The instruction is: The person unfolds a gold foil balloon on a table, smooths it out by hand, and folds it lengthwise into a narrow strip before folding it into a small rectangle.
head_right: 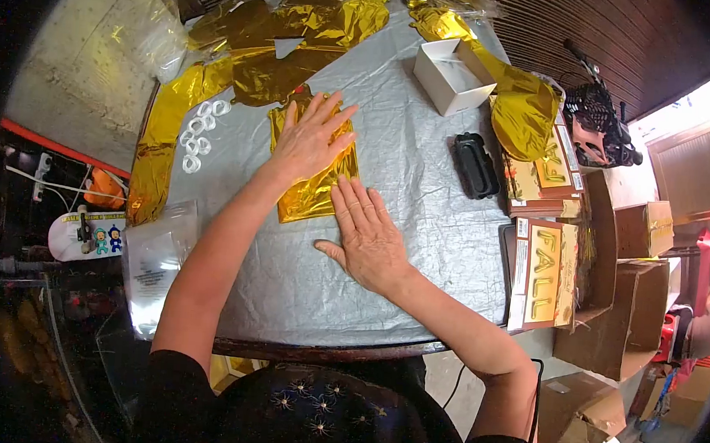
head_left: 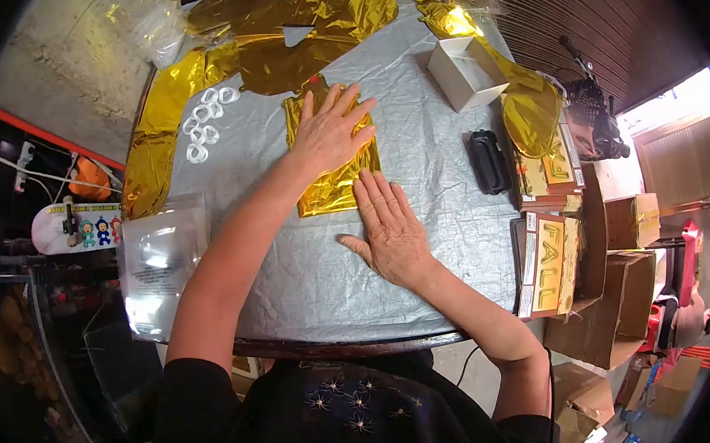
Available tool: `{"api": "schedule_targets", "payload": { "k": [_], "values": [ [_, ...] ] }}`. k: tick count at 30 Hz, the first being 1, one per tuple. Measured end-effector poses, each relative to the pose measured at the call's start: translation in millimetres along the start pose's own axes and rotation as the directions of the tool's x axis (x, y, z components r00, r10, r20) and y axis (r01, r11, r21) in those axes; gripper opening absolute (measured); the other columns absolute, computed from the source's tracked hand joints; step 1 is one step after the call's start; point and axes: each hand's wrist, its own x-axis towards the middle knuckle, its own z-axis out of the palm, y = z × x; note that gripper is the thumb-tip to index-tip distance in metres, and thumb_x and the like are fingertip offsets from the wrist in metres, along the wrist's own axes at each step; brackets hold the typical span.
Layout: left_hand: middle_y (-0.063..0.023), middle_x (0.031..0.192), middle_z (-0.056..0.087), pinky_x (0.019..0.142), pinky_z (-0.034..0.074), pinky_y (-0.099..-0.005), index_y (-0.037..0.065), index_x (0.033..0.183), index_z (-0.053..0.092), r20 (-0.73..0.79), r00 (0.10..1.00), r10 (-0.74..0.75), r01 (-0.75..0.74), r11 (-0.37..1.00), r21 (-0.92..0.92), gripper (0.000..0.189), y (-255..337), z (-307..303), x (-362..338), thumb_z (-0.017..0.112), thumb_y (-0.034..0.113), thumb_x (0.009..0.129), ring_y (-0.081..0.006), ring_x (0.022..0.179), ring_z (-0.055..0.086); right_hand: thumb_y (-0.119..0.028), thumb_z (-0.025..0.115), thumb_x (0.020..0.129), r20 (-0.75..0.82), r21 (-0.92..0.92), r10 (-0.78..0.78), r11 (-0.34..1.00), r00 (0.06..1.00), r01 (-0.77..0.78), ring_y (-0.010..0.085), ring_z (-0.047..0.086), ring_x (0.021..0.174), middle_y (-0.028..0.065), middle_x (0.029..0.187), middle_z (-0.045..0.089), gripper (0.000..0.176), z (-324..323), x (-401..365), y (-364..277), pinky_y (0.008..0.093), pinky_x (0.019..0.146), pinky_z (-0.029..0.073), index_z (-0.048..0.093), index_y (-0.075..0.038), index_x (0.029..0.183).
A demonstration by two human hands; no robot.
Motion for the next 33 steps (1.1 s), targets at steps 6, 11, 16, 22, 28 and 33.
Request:
{"api": "schedule_targets", "payload": {
  "k": [6,11,16,22,28,33],
  "values": [
    [-0.0093,0.168,0.037,0.124,0.019,-0.0652,0.027,0.155,0.051,-0.127,0.992,0.027,-0.038,0.995,-0.089,0.055,-5,14,-1,0.048,0.053,0.106,-0.0343,0.155,0.032,-0.059,0.057,0.1,0.014,0.008,-0.015,1.0,1.0,0.015,0.0379,0.027,0.158,0.0245,0.167,0.031,0.092,0,-1,1,0.0501,0.128,0.022,0.032,0.007,0.159],
    [-0.0184,0.162,0.045,0.124,0.029,-0.0485,0.011,0.158,0.045,-0.382,0.919,-0.096,-0.155,0.804,-0.573,0.055,-32,-15,17,0.047,0.04,0.112,-0.036,0.153,0.037,-0.057,0.059,0.1,0.033,-0.006,-0.017,1.0,0.999,0.017,0.0398,0.026,0.158,0.0256,0.168,0.028,0.094,-1,0,1,0.0502,0.129,0.022,0.027,0.007,0.16],
    [-0.0213,0.136,0.068,0.111,0.045,-0.0408,0.002,0.145,0.058,-0.444,0.826,-0.348,-0.014,0.775,-0.632,0.042,-70,-87,-46,0.048,0.026,0.112,-0.035,0.132,0.062,-0.057,0.059,0.1,0.023,-0.016,-0.032,0.999,0.999,0.033,0.04,0.026,0.158,0.0254,0.169,0.027,0.094,2,-1,1,0.0503,0.129,0.022,0.027,0.007,0.161],
    [-0.0148,0.159,0.05,0.124,0.021,-0.0618,0.008,0.157,0.046,-0.142,0.99,0.008,-0.029,0.989,-0.142,0.055,-23,-39,-125,0.05,0.036,0.11,-0.0264,0.151,0.043,-0.055,0.059,0.101,0.042,-0.033,-0.055,0.998,0.998,0.056,0.0402,0.024,0.158,0.0254,0.169,0.025,0.094,0,-1,1,0.0511,0.129,0.021,0.025,0.007,0.161],
    [-0.0087,0.17,0.032,0.124,0.006,-0.0703,0.014,0.162,0.04,-0.063,0.997,0.042,-0.045,0.998,-0.049,0.068,-5,-15,-131,0.045,0.055,0.107,-0.0332,0.159,0.022,-0.049,0.055,0.105,0.06,-0.023,-0.007,1.0,0.998,0.008,0.0393,0.023,0.159,0.0269,0.169,0.026,0.085,-6,1,-2,0.054,0.129,0.017,0.023,0.006,0.163],
    [-0.0074,0.171,0.031,0.125,0.006,-0.0697,0.014,0.162,0.04,-0.029,0.999,0.039,-0.041,0.997,-0.06,0.07,-5,-18,-130,0.044,0.057,0.107,-0.032,0.16,0.02,-0.045,0.048,0.109,-0.101,0.046,0.005,0.999,0.995,0.0,0.0423,0.029,0.156,0.0283,0.166,0.031,0.075,-4,57,-1,0.0548,0.127,0.02,0.03,0.008,0.159]
  ]
}}
